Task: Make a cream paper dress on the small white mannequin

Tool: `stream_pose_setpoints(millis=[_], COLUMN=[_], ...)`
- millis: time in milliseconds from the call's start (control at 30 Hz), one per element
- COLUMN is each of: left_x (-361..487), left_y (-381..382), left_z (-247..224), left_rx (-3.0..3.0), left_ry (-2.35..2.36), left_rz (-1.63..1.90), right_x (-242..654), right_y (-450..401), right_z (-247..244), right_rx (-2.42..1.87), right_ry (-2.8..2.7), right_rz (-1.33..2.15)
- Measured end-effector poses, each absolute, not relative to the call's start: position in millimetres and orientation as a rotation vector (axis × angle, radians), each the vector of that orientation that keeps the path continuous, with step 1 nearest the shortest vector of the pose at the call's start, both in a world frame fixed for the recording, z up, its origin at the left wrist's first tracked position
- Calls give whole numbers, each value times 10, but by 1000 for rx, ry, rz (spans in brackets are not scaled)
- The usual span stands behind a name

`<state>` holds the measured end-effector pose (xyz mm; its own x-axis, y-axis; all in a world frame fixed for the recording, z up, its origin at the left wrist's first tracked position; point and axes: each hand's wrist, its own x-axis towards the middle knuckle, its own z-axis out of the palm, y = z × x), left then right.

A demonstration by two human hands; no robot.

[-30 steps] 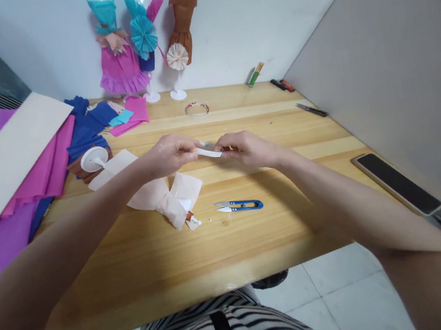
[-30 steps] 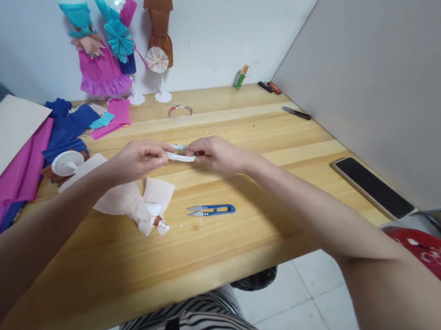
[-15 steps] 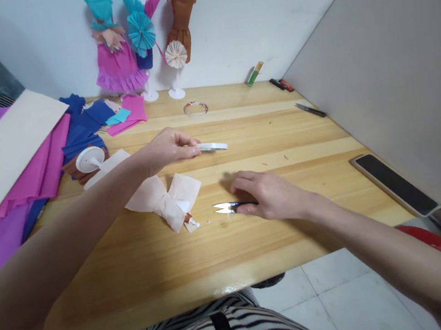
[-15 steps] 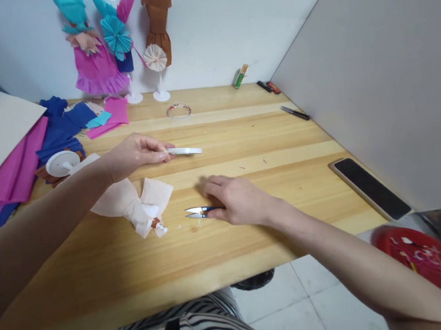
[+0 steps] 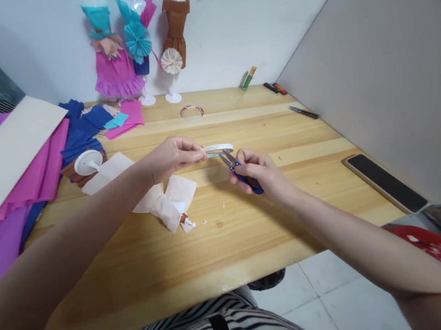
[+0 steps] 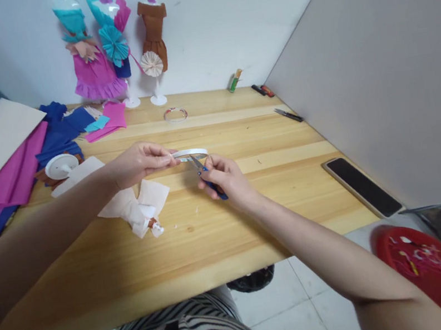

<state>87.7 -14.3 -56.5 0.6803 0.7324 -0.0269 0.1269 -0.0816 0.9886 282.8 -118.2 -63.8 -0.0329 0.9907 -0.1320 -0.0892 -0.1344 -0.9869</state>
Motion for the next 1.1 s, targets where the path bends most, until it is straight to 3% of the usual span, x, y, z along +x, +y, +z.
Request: stream_pose_setpoints(millis=[400, 1100], left_x=[897, 888], left_y=[-213, -183], left_z=[-536, -539], left_rx=[1161, 1147], left_ry=[671, 649], left_rz=[598, 647], right_x=[2619, 2573], right_y=[-1033, -924], right_z=[-628, -709], right_rx=[-1145, -1060], right_ry=[-958, -928], right_rz=[1347, 1284])
